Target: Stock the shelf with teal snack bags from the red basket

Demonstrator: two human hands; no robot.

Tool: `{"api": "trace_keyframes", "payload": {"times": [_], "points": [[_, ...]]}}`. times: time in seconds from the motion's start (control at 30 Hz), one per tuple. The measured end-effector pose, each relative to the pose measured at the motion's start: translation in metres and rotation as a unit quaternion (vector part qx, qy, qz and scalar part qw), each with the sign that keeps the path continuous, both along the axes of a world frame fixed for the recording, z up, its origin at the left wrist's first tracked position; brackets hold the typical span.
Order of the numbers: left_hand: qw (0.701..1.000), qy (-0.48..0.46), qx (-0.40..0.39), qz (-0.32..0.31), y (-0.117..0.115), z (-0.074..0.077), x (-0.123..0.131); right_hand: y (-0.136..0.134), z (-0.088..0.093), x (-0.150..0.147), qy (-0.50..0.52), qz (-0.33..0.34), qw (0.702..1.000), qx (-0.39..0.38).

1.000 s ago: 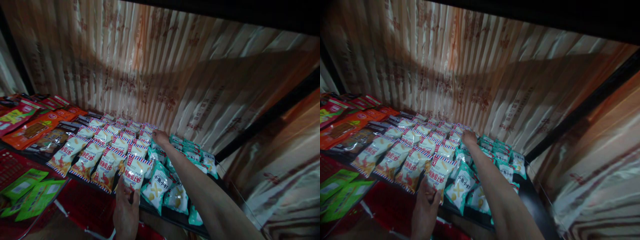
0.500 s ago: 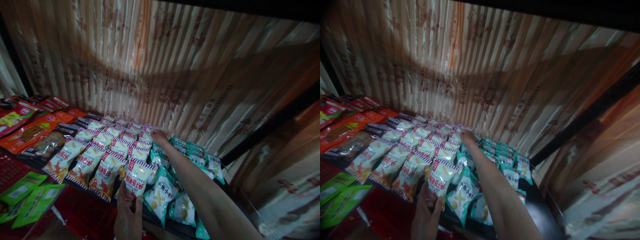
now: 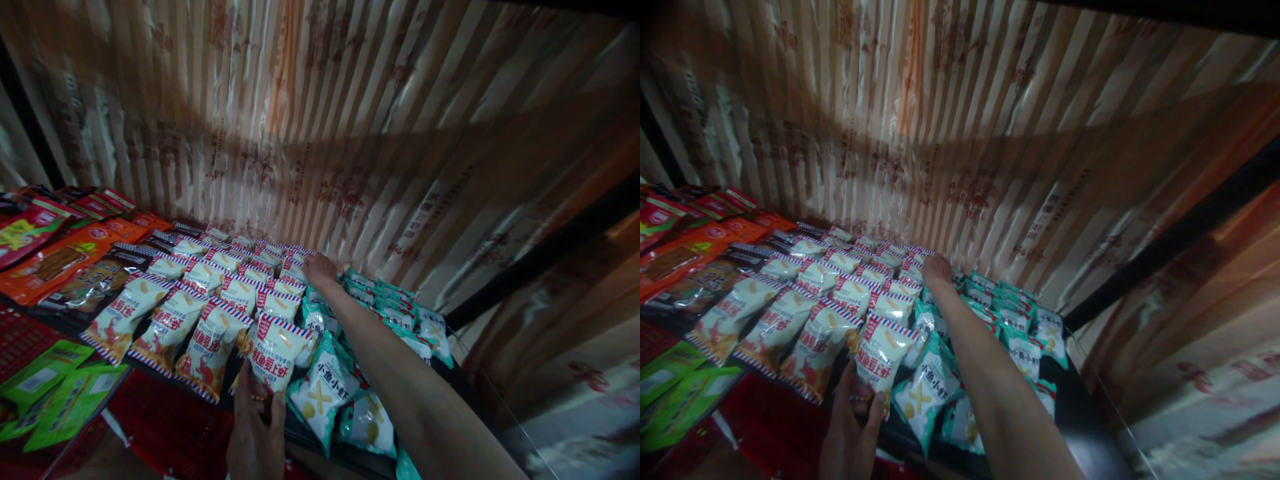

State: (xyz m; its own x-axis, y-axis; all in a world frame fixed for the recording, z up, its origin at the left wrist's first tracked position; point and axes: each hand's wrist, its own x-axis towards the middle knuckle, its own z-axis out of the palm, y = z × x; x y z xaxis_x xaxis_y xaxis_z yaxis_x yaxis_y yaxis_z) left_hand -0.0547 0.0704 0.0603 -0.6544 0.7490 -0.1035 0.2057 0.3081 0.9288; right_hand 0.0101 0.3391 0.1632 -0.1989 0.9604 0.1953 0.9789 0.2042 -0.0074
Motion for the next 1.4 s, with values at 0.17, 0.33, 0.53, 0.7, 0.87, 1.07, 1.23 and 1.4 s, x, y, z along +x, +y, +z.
{"api": "trace_keyframes", "payload": {"times": [0.17,0.33,0.53,0.7,0.87,1.07,1.23,1.4], "points": [[1.000,0.022,-0.013,0.002,0.000,0.000,0.002,-0.012,0.004,-0.003,0.014,0.059,0.998,0.018],[1.000,0.008,-0.017,-0.007,-0.001,0.003,0.001,-0.023,0.013,-0.005,0.026,0.141,0.990,0.000],[1.000,-0.008,-0.020,-0.011,-0.001,0.004,0.000,-0.029,0.020,-0.009,-0.001,0.251,0.965,-0.075],[1.000,0.009,-0.008,-0.001,0.000,0.003,0.001,-0.028,0.015,-0.024,-0.027,0.293,0.949,-0.111],[1.000,0.020,-0.016,-0.007,0.000,0.001,0.001,-0.024,0.005,-0.039,-0.040,0.282,0.949,-0.134],[1.000,0.019,-0.008,-0.007,0.001,0.000,0.000,-0.023,0.008,-0.044,-0.042,0.247,0.961,-0.121],[1.000,-0.003,-0.013,-0.019,0.001,0.000,-0.001,-0.019,0.011,-0.037,-0.043,0.192,0.976,-0.096],[1.000,-0.003,-0.018,-0.013,0.001,0.005,0.000,-0.021,0.008,-0.031,-0.027,0.177,0.982,-0.064]]}}
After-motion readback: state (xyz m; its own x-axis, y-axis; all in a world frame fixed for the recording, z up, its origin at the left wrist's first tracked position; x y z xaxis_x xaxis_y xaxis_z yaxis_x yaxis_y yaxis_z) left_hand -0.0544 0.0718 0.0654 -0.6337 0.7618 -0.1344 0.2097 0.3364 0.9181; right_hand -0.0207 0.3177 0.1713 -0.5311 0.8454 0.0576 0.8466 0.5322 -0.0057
